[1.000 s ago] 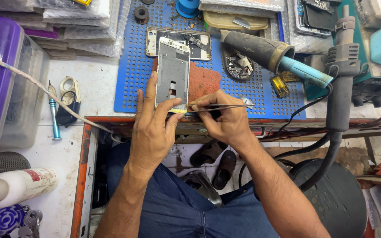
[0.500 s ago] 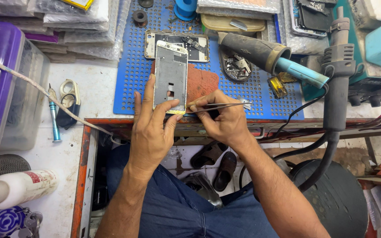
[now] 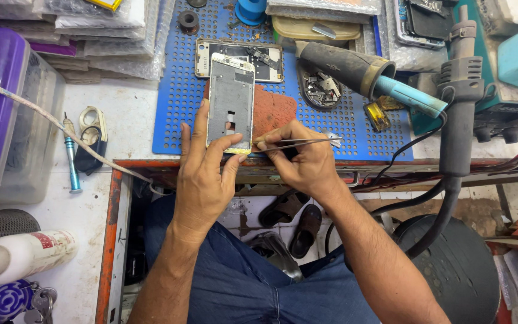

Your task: The person uses a metal spudger to carefully pry and separate the screen assembly from the smartphone's metal frame. They work along the edges of the device, applying pressure to release the adhesive or clips holding the components together.

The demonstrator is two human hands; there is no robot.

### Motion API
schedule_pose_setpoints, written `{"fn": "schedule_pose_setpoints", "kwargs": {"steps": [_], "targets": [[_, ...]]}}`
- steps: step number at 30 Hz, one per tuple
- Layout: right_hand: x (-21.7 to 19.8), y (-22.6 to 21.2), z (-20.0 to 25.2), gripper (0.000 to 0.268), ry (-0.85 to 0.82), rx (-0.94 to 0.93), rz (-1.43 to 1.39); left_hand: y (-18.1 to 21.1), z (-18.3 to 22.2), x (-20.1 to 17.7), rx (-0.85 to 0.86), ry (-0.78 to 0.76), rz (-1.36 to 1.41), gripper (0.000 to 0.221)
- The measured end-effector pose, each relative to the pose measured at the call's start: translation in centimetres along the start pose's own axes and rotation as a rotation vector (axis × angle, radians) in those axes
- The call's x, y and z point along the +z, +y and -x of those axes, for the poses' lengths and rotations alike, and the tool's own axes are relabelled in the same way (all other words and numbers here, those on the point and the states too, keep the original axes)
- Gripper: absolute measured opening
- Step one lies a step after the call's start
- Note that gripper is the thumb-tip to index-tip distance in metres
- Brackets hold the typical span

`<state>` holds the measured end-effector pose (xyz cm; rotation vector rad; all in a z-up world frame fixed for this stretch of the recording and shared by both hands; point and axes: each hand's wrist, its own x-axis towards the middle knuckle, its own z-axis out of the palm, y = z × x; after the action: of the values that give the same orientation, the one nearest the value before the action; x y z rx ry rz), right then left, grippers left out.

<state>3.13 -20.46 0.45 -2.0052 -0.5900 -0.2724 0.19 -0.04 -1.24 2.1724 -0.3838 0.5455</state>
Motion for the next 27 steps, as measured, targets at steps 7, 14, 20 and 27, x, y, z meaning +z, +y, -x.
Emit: {"fn": "schedule_pose_setpoints", "kwargs": {"steps": [7,14,20,27], "targets": [[-0.60,0.04,-0.35,0.016,-0.072,0.011,-0.040,0.21,-0.12,-0.27,0.025,0.010,-0.007,0.028],[-0.16,0.37,-0.07,0.014,-0.033,0.040,-0.020,0.02,0.07,-0.12,0.016,0.004,-0.003,0.029],[-0.48,0.36,-0.22,0.016,-0.059,-0.001,-0.026,0.10,-0.13,-0.06,0.030,0.013,-0.007,0.028],[-0.42,0.41,-0.19,0.016,-0.054,0.019,-0.069,0.15,-0.07,-0.18,0.014,0.009,-0.004,0.029]]}}
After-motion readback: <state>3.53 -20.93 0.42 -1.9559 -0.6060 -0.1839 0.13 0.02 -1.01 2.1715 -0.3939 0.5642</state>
